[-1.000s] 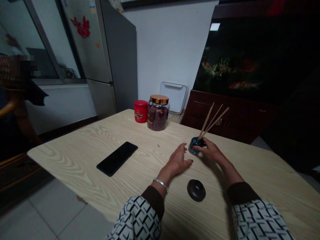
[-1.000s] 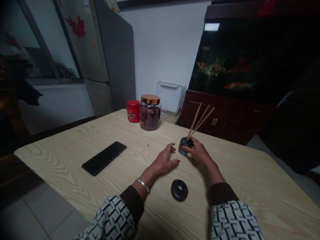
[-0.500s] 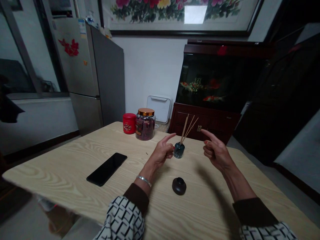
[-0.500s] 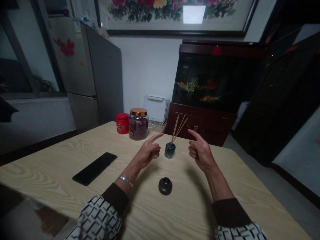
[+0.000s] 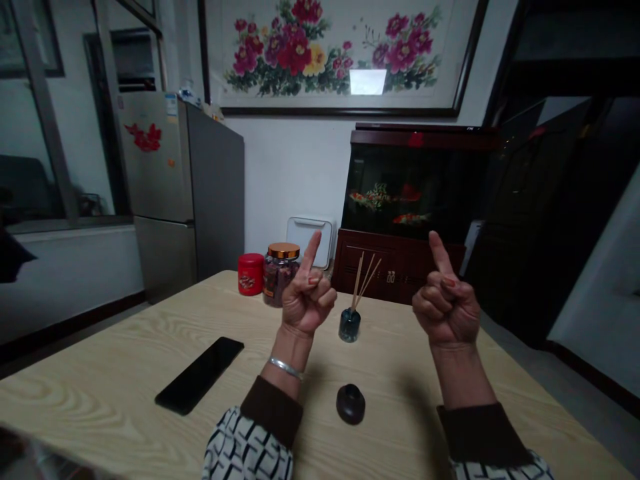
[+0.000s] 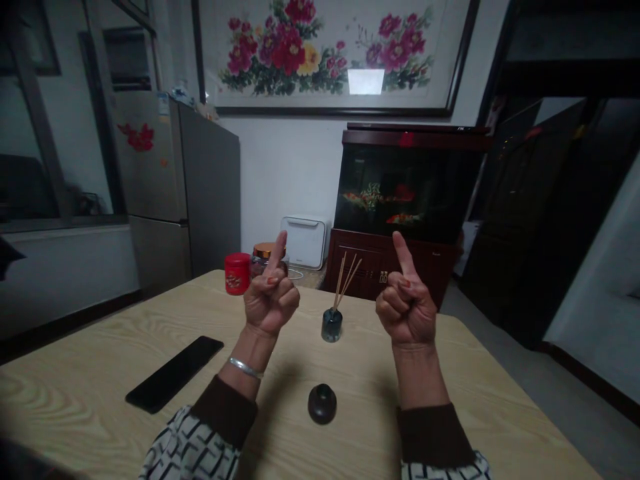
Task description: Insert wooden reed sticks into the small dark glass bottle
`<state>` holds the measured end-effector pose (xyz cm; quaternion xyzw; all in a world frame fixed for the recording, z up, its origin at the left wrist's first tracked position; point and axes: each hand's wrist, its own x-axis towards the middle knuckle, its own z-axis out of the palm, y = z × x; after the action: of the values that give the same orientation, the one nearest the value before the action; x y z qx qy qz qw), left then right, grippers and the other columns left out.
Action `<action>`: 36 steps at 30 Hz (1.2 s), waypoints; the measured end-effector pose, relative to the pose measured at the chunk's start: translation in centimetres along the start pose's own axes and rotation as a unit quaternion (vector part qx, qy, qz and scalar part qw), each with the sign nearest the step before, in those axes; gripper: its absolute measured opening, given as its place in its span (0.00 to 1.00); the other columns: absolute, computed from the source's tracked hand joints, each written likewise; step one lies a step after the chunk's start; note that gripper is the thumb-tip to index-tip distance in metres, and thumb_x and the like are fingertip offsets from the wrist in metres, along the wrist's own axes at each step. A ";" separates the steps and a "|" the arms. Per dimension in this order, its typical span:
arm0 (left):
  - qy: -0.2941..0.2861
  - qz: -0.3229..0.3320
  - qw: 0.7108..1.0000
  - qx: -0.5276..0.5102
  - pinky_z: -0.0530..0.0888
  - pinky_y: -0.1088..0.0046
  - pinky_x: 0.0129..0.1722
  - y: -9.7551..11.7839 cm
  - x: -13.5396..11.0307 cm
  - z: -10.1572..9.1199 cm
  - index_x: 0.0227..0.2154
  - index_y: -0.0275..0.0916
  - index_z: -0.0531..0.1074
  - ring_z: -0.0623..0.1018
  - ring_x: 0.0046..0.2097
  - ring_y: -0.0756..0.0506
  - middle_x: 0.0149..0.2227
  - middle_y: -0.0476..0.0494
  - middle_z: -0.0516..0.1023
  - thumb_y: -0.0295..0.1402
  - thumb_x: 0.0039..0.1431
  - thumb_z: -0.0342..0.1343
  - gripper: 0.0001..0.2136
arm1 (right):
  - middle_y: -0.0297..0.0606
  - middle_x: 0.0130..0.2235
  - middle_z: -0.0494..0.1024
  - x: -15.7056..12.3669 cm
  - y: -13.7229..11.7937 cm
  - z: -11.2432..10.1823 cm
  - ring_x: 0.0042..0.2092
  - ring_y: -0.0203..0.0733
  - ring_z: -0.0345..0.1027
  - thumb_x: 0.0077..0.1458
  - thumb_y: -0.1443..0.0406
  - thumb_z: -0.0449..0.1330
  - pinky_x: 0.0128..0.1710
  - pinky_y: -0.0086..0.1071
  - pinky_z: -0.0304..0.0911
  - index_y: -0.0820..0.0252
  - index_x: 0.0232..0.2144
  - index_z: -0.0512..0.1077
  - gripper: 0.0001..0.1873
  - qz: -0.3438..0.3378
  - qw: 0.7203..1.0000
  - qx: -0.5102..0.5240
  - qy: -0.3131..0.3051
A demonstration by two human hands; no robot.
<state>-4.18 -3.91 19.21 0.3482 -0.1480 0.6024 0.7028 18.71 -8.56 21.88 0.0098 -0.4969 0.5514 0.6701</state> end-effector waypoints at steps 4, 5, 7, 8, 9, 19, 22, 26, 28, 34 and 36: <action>0.025 -0.021 0.999 -0.036 0.42 0.79 0.17 -2.9 -1.7 -3.1 0.60 0.44 0.63 0.39 0.20 0.55 0.20 0.60 0.40 0.19 0.44 0.53 0.36 | 0.15 0.20 0.50 -2.2 3.0 -2.7 0.17 0.24 0.23 0.47 0.73 0.59 0.11 0.16 0.24 0.49 0.70 0.45 0.51 -0.003 0.998 0.059 0.002; 0.029 -0.024 0.999 -0.033 0.42 0.79 0.17 -3.4 -1.9 -3.6 0.61 0.44 0.62 0.38 0.20 0.55 0.20 0.60 0.40 0.19 0.44 0.53 0.37 | 0.15 0.20 0.49 -2.5 3.4 -3.1 0.17 0.24 0.22 0.47 0.72 0.59 0.11 0.16 0.25 0.48 0.70 0.45 0.51 -0.004 0.998 0.061 0.007; 0.039 -0.028 0.999 -0.018 0.44 0.79 0.17 -3.9 -2.0 -4.3 0.62 0.44 0.62 0.38 0.20 0.54 0.20 0.60 0.40 0.20 0.44 0.54 0.37 | 0.15 0.20 0.48 -2.8 3.8 -3.5 0.17 0.24 0.22 0.48 0.71 0.59 0.11 0.16 0.26 0.47 0.70 0.45 0.50 -0.003 0.999 0.049 0.022; 0.044 -0.029 0.999 -0.007 0.44 0.79 0.17 -4.0 -1.9 -4.5 0.62 0.44 0.62 0.39 0.20 0.54 0.20 0.60 0.40 0.20 0.44 0.54 0.37 | 0.15 0.20 0.47 -2.8 3.9 -3.4 0.17 0.24 0.21 0.49 0.71 0.58 0.11 0.16 0.26 0.47 0.70 0.47 0.49 0.000 0.999 0.037 0.032; 0.050 -0.031 0.998 0.005 0.44 0.79 0.17 -4.0 -1.8 -4.6 0.62 0.44 0.62 0.39 0.20 0.54 0.19 0.60 0.41 0.21 0.44 0.54 0.37 | 0.15 0.20 0.46 -2.8 3.8 -3.3 0.18 0.24 0.21 0.49 0.70 0.58 0.11 0.16 0.26 0.48 0.69 0.49 0.47 0.001 0.999 0.021 0.040; 0.071 -0.063 0.994 0.046 0.52 0.79 0.21 -3.9 -1.6 -7.1 0.61 0.42 0.63 0.50 0.20 0.56 0.20 0.60 0.51 0.25 0.48 0.59 0.34 | 0.20 0.21 0.50 -2.0 4.8 -5.5 0.17 0.27 0.36 0.54 0.62 0.60 0.14 0.18 0.38 0.49 0.62 0.64 0.32 0.047 0.992 -0.080 0.087; 0.136 -0.107 0.976 0.130 0.60 0.80 0.26 -5.1 -2.1 -10.6 0.59 0.40 0.64 0.63 0.25 0.56 0.28 0.54 0.66 0.29 0.49 0.62 0.32 | 0.27 0.26 0.66 -1.6 7.5 -9.2 0.24 0.29 0.56 0.51 0.59 0.65 0.20 0.21 0.51 0.54 0.52 0.72 0.24 0.115 0.955 -0.203 0.185; 0.250 -0.139 0.899 0.333 0.68 0.76 0.36 -7.4 -3.7 -15.7 0.56 0.41 0.65 0.74 0.40 0.50 0.46 0.43 0.71 0.30 0.49 0.62 0.28 | 0.44 0.47 0.75 -1.5 13.0 -14.5 0.48 0.45 0.70 0.39 0.54 0.72 0.41 0.34 0.65 0.58 0.51 0.70 0.37 0.201 0.837 -0.432 0.270; 0.249 -0.155 0.869 0.399 0.70 0.72 0.40 -8.4 -4.5 -17.5 0.54 0.41 0.65 0.74 0.45 0.47 0.50 0.40 0.70 0.28 0.48 0.62 0.28 | 0.48 0.51 0.74 -1.5 15.6 -16.2 0.54 0.52 0.67 0.35 0.53 0.73 0.49 0.40 0.63 0.59 0.53 0.68 0.42 0.206 0.810 -0.498 0.232; 0.146 -0.171 0.822 0.523 0.67 0.59 0.56 -9.9 -5.8 -19.9 0.58 0.41 0.61 0.66 0.61 0.38 0.61 0.32 0.63 0.25 0.44 0.64 0.36 | 0.40 0.40 0.77 -2.5 18.3 -17.4 0.42 0.49 0.70 0.43 0.53 0.67 0.47 0.44 0.63 0.58 0.44 0.69 0.27 0.196 0.762 -0.610 0.096; 0.115 -0.163 0.813 0.548 0.64 0.57 0.59 -10.1 -6.0 -19.9 0.61 0.39 0.58 0.65 0.62 0.36 0.63 0.31 0.61 0.26 0.43 0.67 0.41 | 0.39 0.40 0.76 -3.6 17.7 -16.7 0.43 0.49 0.70 0.43 0.53 0.68 0.48 0.44 0.63 0.58 0.44 0.69 0.27 0.203 0.757 -0.616 0.080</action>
<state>-0.16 4.57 -1.90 0.6226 0.3472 0.4958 0.4959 16.75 5.15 1.55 -0.5505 -0.6644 0.2477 0.4405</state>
